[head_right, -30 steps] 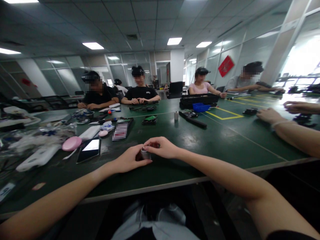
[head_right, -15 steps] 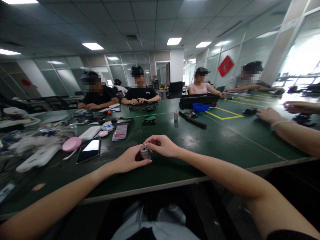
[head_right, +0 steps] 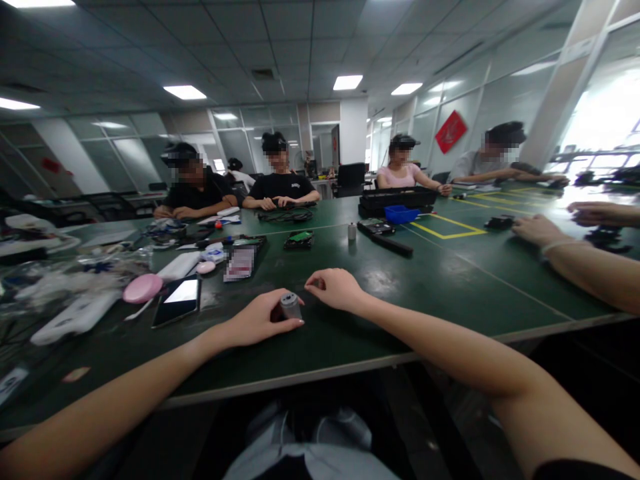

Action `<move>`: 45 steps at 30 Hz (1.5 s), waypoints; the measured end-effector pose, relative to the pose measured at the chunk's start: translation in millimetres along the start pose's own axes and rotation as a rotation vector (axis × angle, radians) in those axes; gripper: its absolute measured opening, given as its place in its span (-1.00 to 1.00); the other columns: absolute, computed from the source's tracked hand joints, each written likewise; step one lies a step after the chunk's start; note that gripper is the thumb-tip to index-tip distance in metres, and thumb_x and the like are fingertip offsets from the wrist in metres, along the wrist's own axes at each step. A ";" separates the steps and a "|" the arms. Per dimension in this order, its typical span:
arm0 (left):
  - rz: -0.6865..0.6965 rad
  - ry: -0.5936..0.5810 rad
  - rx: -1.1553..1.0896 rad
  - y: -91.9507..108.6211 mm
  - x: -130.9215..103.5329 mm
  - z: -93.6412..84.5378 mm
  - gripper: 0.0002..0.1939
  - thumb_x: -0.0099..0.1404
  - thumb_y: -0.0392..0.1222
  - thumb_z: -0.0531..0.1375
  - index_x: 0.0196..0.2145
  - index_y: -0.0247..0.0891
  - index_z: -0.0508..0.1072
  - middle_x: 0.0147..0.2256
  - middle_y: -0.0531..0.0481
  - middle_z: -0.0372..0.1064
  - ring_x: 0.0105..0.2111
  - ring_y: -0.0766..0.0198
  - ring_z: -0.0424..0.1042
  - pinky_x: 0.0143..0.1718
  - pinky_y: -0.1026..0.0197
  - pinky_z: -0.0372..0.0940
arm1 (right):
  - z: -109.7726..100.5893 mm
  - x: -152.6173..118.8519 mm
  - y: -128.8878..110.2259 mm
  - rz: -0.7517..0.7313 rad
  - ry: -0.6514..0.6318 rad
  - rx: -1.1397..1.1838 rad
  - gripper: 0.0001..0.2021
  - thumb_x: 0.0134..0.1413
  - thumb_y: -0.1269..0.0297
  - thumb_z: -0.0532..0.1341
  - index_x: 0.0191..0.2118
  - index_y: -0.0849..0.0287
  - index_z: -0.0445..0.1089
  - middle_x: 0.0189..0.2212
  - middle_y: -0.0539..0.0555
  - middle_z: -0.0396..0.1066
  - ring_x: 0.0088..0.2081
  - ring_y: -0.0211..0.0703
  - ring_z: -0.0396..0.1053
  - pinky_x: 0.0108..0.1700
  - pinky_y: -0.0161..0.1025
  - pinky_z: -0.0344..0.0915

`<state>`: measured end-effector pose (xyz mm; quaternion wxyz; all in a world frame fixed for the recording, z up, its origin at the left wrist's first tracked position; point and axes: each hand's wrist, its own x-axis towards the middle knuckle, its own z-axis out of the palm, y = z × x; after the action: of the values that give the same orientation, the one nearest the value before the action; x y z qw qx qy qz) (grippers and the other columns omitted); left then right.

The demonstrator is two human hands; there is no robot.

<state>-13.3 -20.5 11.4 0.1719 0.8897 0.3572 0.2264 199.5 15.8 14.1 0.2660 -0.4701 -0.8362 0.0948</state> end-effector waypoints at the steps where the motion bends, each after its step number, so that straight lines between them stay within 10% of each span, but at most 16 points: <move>1: 0.003 0.000 -0.006 0.1 0.1 -0.2 -0.60 0.19 0.08 0.20 -0.14 -0.27 0.40 -0.26 -0.06 0.39 -0.31 0.19 0.37 -0.27 0.20 0.27 | -1.0 -0.2 1.6 0.013 -0.055 -0.036 -0.78 0.08 0.14 0.20 -0.23 0.09 0.52 -0.49 0.03 0.43 -0.50 -0.24 0.29 -0.47 -0.31 0.08; 25: 0.001 -0.005 0.001 -1.6 0.6 0.6 -0.60 0.19 0.08 0.20 -0.14 -0.26 0.40 -0.24 -0.04 0.38 -0.30 0.21 0.37 -0.26 0.20 0.27 | 1.3 1.5 8.1 0.076 -0.066 -0.063 -0.80 0.08 0.13 0.20 -0.25 0.08 0.50 -0.40 0.02 0.48 -0.41 -0.23 0.38 -0.40 -0.33 0.18; 31: -0.001 -0.013 0.015 0.2 0.7 -0.2 -0.60 0.20 0.08 0.20 -0.15 -0.27 0.40 -0.26 -0.05 0.38 -0.32 0.20 0.36 -0.28 0.20 0.26 | -3.0 0.6 -5.5 -0.089 0.143 0.239 -0.76 0.15 0.17 0.15 -0.20 0.20 0.44 -0.42 0.03 0.44 -0.44 -0.29 0.31 -0.40 -0.35 0.19; 45: 0.007 0.014 0.016 -4.5 1.3 3.4 -0.60 0.19 0.09 0.20 -0.16 -0.28 0.39 -0.28 -0.04 0.38 -0.34 0.22 0.35 -0.31 0.21 0.25 | -4.2 -7.8 -19.4 -0.297 0.000 0.410 -0.78 0.15 0.20 0.17 -0.22 0.25 0.42 -0.40 0.04 0.39 -0.43 -0.30 0.27 -0.39 -0.35 0.22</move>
<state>-13.1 -17.0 6.8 0.1613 0.8908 0.3569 0.2304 190.7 -1.6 22.8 0.3668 -0.2781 -0.8595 0.2222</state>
